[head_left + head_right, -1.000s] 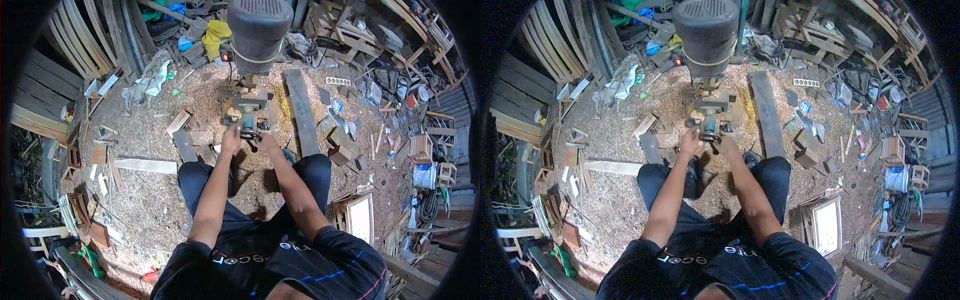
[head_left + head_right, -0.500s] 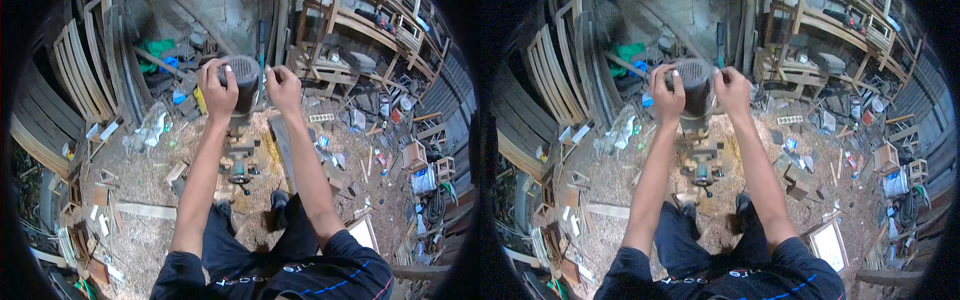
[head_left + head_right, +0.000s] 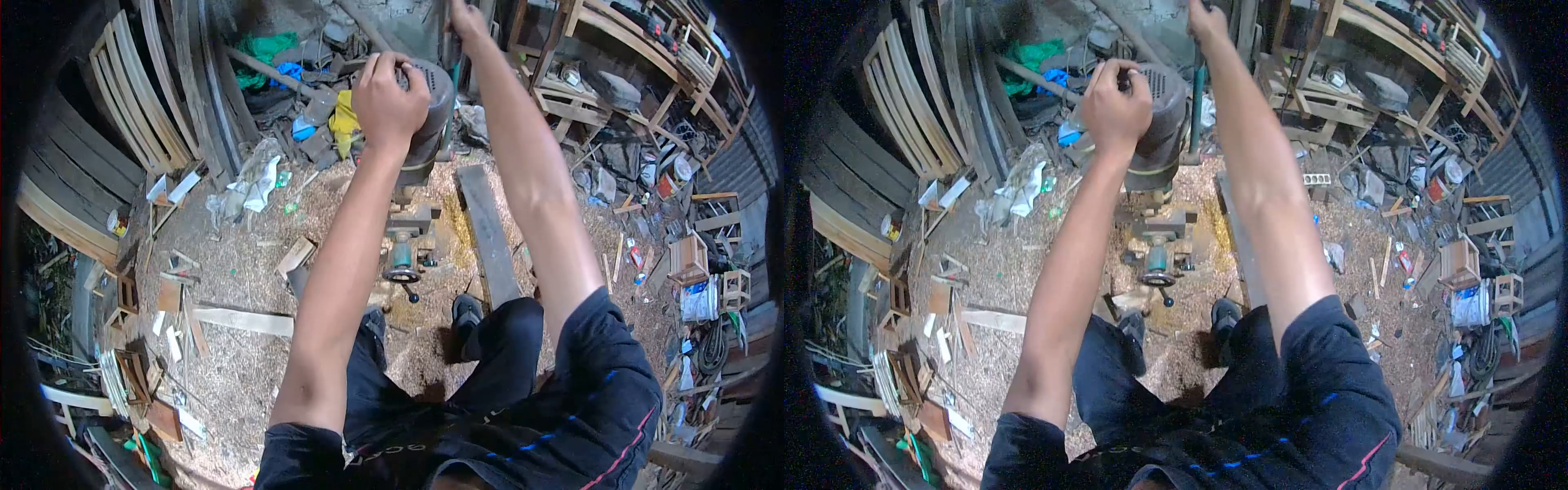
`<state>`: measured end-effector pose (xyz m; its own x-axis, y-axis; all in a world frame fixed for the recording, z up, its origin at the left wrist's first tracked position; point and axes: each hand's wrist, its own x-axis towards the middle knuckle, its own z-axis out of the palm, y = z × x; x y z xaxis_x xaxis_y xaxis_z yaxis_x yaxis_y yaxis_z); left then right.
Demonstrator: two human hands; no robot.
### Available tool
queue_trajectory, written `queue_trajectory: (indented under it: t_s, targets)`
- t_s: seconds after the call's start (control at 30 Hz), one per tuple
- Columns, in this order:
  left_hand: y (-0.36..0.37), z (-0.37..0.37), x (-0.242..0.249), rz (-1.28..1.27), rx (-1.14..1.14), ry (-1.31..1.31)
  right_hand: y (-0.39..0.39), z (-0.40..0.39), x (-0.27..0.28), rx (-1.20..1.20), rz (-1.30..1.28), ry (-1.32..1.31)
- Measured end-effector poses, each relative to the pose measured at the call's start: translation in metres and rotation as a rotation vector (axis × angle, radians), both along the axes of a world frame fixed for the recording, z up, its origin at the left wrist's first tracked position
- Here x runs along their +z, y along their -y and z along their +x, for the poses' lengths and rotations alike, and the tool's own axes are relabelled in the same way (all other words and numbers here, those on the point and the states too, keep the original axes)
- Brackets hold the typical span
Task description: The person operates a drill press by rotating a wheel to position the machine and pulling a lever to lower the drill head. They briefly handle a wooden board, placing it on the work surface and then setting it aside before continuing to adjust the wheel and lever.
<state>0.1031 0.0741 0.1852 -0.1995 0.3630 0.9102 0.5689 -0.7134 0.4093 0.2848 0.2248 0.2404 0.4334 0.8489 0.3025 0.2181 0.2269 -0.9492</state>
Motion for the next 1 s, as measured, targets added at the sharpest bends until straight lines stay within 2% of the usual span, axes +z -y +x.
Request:
queue_trajectory:
  t_s: [0.07,0.1,0.2,0.23,0.33,0.37,0.4,0.43,0.7,0.8,1.0]
  targets:
    - [-0.003,0.000,-0.003,0.015,-0.004,0.007,0.049,-0.003,0.026,0.103,-0.129,-0.257]
    - [-0.006,0.000,-0.004,0.022,-0.015,0.010,0.052,-0.006,0.022,0.106,-0.019,-0.297]
    - [-0.005,-0.001,-0.013,0.037,-0.007,0.018,0.080,-0.007,0.003,0.269,0.082,-0.292]
    - [-0.002,-0.001,-0.016,0.041,-0.005,0.019,0.099,-0.017,0.000,0.204,0.114,-0.368]
    - [-0.002,-0.003,-0.028,0.044,-0.001,-0.008,0.116,0.002,-0.043,0.222,0.133,-0.251]
    - [-0.004,-0.003,-0.031,0.065,-0.004,-0.026,0.120,0.000,-0.057,0.281,0.284,-0.308]
    - [-0.004,-0.003,-0.034,0.084,-0.007,-0.043,0.174,-0.037,-0.040,0.165,0.316,-0.246]
    - [-0.003,-0.004,-0.034,0.095,-0.005,-0.024,0.186,-0.047,-0.046,0.147,0.368,-0.293]
    - [-0.001,-0.006,-0.036,0.148,-0.034,-0.018,0.210,-0.057,-0.070,0.180,0.486,-0.392]
    - [-0.005,-0.005,-0.041,0.170,-0.046,-0.013,0.215,-0.060,-0.079,0.195,0.571,-0.376]
    - [-0.004,-0.007,-0.044,0.199,-0.032,-0.055,0.253,-0.073,-0.101,0.131,0.570,-0.289]
